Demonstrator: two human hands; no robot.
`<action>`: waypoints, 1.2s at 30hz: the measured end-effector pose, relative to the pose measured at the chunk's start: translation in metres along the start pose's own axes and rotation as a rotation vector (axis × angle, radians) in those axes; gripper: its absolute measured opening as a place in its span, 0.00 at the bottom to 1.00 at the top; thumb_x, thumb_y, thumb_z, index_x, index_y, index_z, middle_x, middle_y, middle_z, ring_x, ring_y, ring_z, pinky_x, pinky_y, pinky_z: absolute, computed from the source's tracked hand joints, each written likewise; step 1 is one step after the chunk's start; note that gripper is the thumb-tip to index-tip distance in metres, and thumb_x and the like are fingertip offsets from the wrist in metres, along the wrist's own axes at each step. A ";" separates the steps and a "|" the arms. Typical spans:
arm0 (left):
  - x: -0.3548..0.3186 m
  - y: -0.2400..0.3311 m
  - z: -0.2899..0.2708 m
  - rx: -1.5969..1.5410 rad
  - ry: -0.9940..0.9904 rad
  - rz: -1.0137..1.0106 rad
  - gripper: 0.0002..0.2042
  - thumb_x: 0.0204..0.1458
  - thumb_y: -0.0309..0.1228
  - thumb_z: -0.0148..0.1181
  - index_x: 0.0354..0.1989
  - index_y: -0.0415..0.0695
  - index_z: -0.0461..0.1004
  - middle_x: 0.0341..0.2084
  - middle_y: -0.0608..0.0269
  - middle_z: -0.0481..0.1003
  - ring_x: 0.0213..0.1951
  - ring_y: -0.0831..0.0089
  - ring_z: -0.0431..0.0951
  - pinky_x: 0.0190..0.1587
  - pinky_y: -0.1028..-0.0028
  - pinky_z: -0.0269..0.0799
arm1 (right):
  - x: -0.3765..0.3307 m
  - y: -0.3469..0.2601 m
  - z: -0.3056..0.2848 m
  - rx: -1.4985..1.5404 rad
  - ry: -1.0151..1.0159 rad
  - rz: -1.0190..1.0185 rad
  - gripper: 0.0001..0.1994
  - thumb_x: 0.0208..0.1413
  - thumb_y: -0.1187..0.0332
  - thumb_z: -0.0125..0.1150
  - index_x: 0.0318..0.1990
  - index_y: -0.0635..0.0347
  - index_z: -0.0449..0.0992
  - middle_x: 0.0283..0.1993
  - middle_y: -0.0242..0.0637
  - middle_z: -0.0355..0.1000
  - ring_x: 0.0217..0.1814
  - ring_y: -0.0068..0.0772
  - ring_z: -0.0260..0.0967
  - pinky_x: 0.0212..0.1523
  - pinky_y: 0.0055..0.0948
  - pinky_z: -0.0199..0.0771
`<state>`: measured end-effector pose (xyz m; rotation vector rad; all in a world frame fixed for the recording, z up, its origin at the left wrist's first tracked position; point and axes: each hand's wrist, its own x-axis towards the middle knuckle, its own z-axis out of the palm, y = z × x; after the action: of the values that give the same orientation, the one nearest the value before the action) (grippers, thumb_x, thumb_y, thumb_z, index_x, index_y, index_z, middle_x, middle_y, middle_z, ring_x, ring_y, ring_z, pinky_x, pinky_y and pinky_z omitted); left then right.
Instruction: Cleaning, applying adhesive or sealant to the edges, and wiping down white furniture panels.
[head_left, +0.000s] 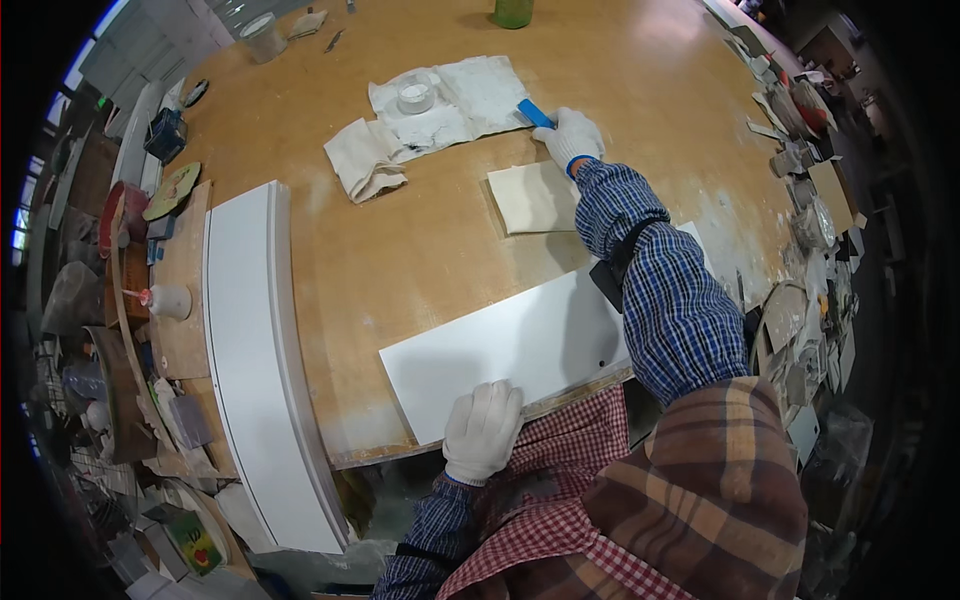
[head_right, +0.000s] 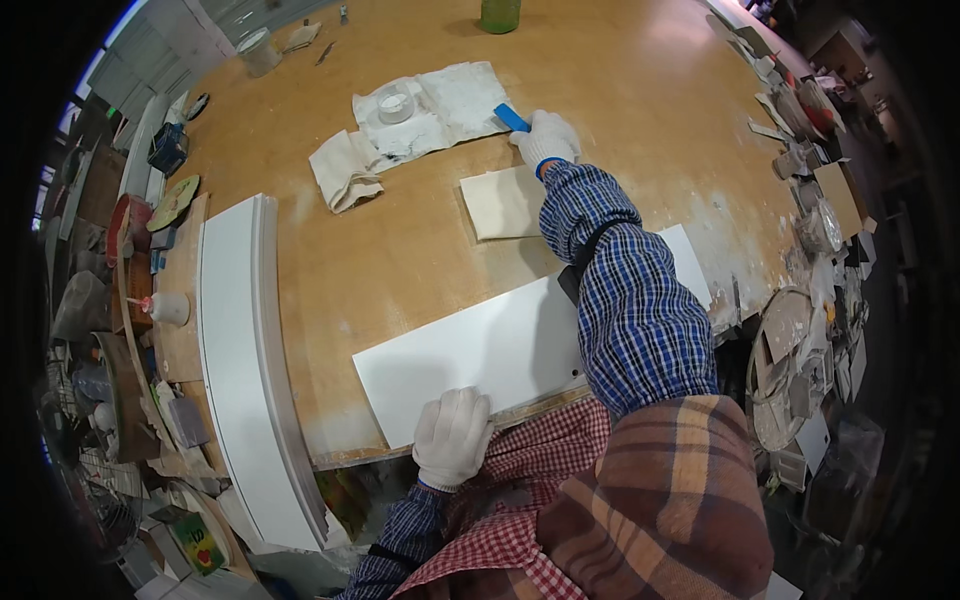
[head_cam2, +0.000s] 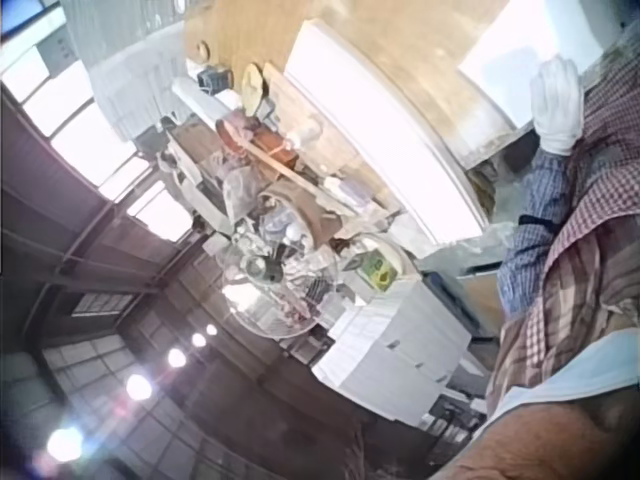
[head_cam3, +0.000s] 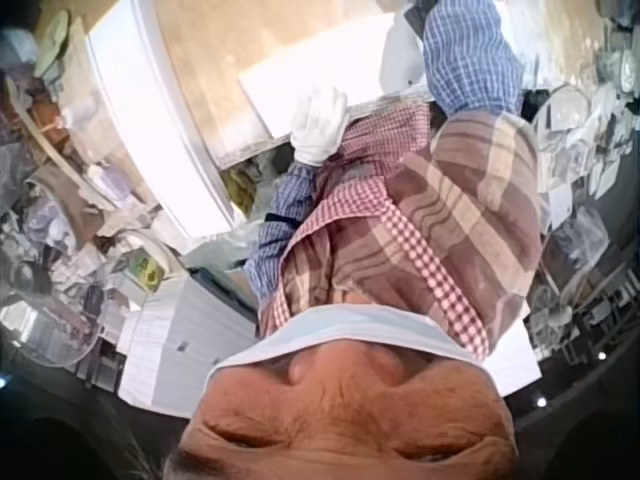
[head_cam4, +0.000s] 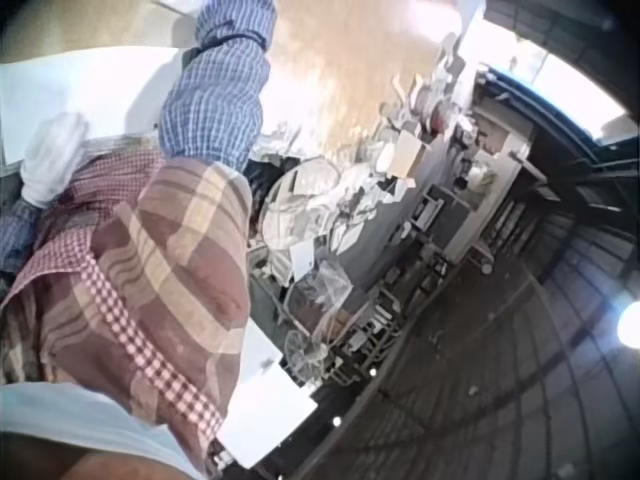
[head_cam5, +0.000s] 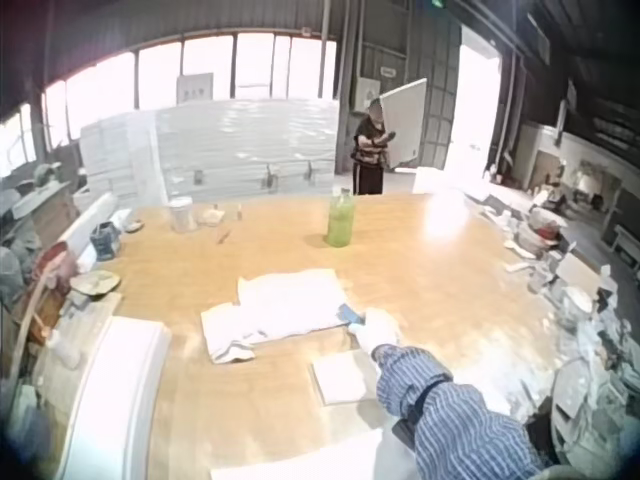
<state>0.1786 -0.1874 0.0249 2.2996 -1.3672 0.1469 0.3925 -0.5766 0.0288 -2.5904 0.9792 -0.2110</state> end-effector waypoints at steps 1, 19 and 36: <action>-0.001 -0.003 0.001 0.006 0.005 -0.002 0.20 0.42 0.34 0.66 0.45 0.41 0.75 0.45 0.55 0.73 0.47 0.61 0.73 0.46 0.65 0.69 | 0.002 -0.004 0.001 -0.071 -0.055 -0.004 0.24 0.48 0.49 0.68 0.48 0.56 0.82 0.45 0.46 0.80 0.50 0.46 0.77 0.53 0.40 0.74; -0.013 -0.009 0.011 0.029 0.285 0.039 0.19 0.44 0.29 0.65 0.46 0.37 0.75 0.45 0.54 0.75 0.47 0.61 0.76 0.47 0.66 0.70 | -0.093 -0.092 -0.020 0.218 -0.053 -0.664 0.22 0.56 0.54 0.62 0.54 0.57 0.76 0.58 0.44 0.72 0.62 0.47 0.67 0.62 0.38 0.67; -0.001 -0.006 0.022 -0.057 0.247 0.061 0.20 0.50 0.32 0.53 0.51 0.38 0.75 0.51 0.52 0.74 0.55 0.56 0.74 0.56 0.61 0.71 | -0.019 -0.198 0.135 0.115 0.250 -0.629 0.29 0.57 0.47 0.60 0.58 0.59 0.73 0.58 0.57 0.70 0.71 0.57 0.55 0.71 0.49 0.52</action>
<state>0.1800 -0.1935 0.0033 2.1124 -1.2973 0.3927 0.5348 -0.3884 -0.0202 -2.7227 0.1770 -0.7389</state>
